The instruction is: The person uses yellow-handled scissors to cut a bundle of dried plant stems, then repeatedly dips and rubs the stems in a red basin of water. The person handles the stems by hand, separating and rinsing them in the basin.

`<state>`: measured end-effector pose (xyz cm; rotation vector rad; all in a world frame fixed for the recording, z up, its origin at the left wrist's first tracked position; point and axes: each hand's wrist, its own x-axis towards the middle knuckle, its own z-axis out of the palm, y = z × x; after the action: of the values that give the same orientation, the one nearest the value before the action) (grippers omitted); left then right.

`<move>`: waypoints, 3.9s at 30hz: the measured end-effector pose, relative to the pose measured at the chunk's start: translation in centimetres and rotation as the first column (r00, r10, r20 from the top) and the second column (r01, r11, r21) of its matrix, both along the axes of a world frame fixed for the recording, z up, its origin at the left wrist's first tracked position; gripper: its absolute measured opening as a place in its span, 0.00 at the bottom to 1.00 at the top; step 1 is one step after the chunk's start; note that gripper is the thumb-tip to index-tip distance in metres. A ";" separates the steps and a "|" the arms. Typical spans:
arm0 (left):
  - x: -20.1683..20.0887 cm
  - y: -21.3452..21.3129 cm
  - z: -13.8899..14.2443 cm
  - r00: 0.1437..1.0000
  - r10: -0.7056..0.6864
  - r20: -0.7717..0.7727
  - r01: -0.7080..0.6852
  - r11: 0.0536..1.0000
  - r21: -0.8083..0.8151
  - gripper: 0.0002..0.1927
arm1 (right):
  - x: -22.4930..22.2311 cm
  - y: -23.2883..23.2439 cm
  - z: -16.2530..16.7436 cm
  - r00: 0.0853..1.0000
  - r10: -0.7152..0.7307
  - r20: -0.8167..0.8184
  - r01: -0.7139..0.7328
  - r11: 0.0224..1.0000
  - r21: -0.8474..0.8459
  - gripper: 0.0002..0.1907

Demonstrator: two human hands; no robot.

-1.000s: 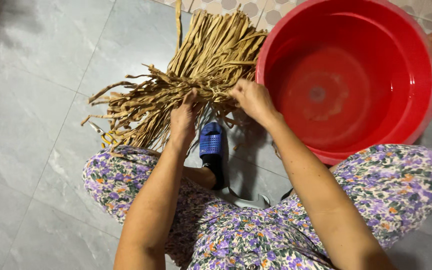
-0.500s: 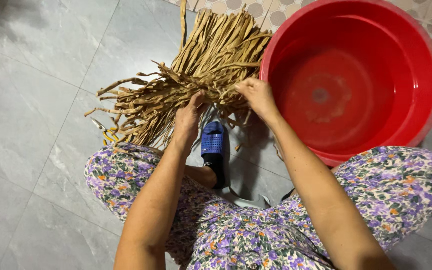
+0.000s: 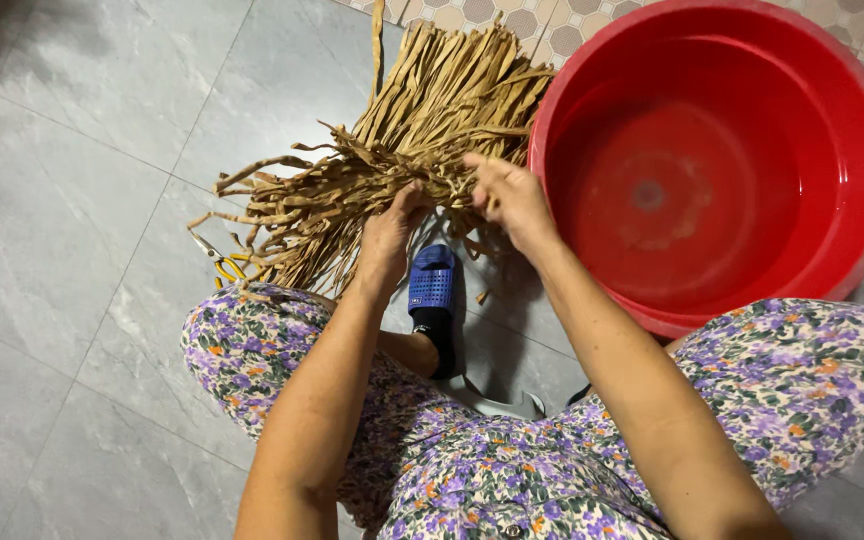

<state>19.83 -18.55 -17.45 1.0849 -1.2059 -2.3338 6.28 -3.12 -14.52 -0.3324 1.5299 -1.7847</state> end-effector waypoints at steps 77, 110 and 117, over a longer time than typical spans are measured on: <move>0.2 -0.3 -0.2 0.998 0.056 0.032 -0.060 0.985 0.163 0.15 | 0.3 0.1 -2.6 0.936 0.341 -0.089 -0.308 0.913 0.266 0.10; 0.6 -1.0 -2.1 0.996 -0.081 -0.035 0.085 0.991 0.100 0.20 | -1.7 1.9 0.2 0.872 0.331 0.361 -0.218 0.922 -0.320 0.35; 0.6 -1.1 -1.9 0.999 -0.004 0.041 0.003 1.000 0.013 0.25 | -1.5 1.4 -1.7 0.947 0.239 0.214 -0.213 0.967 -0.141 0.20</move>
<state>20.38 -19.68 -19.38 1.1408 -1.2099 -2.3358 4.74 -1.72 -16.21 -0.3319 1.1803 -1.6693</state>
